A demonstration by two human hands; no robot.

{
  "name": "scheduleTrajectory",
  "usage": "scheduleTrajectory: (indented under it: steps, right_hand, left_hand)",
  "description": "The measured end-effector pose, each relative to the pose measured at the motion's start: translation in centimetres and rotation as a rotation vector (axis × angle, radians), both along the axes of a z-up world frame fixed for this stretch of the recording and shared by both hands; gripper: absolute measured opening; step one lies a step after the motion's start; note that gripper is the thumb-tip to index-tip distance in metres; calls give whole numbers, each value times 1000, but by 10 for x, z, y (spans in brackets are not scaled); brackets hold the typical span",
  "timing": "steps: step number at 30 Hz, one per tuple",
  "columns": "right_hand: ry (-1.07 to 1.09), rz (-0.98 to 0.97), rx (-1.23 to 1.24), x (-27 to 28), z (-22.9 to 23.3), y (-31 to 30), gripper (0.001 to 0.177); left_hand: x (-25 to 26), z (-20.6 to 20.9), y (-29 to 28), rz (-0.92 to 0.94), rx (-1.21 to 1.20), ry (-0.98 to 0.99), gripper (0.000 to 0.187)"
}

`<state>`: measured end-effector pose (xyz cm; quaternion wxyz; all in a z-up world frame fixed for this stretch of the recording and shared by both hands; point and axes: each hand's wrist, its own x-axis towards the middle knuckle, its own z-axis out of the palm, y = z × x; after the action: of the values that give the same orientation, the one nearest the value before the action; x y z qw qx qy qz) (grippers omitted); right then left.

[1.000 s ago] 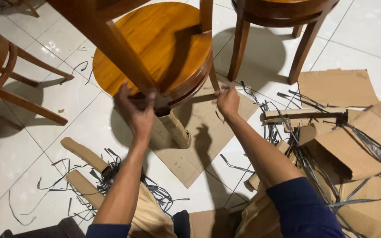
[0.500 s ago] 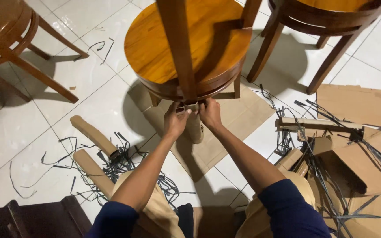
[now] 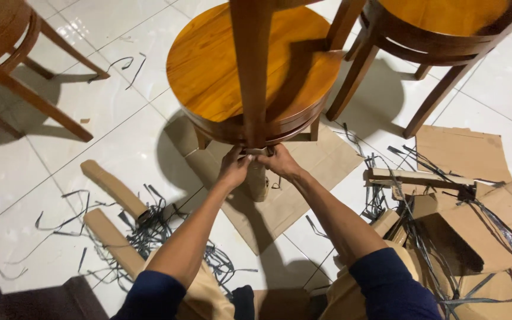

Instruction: Wrapping wooden chair legs with cardboard and securing them with plastic ties

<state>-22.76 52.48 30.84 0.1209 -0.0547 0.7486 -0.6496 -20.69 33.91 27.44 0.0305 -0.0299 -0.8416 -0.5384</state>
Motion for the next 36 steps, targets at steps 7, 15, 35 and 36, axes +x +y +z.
scheduleTrajectory:
  steps: [7,15,35,36]
  right_hand:
    - [-86,123,-62,5,36,4,32]
    - [-94,163,81,-10,18,5,33]
    - [94,216,304,-9,10,5,27]
    - [92,215,310,-7,10,10,27]
  left_hand:
    - [0,24,2,-18,130,-95,54]
    - [-19,13,4,-41,-291,-195,41]
    - [-35,39,-30,-241,-231,-37,22]
    - [-28,61,-23,-243,-225,-37,22]
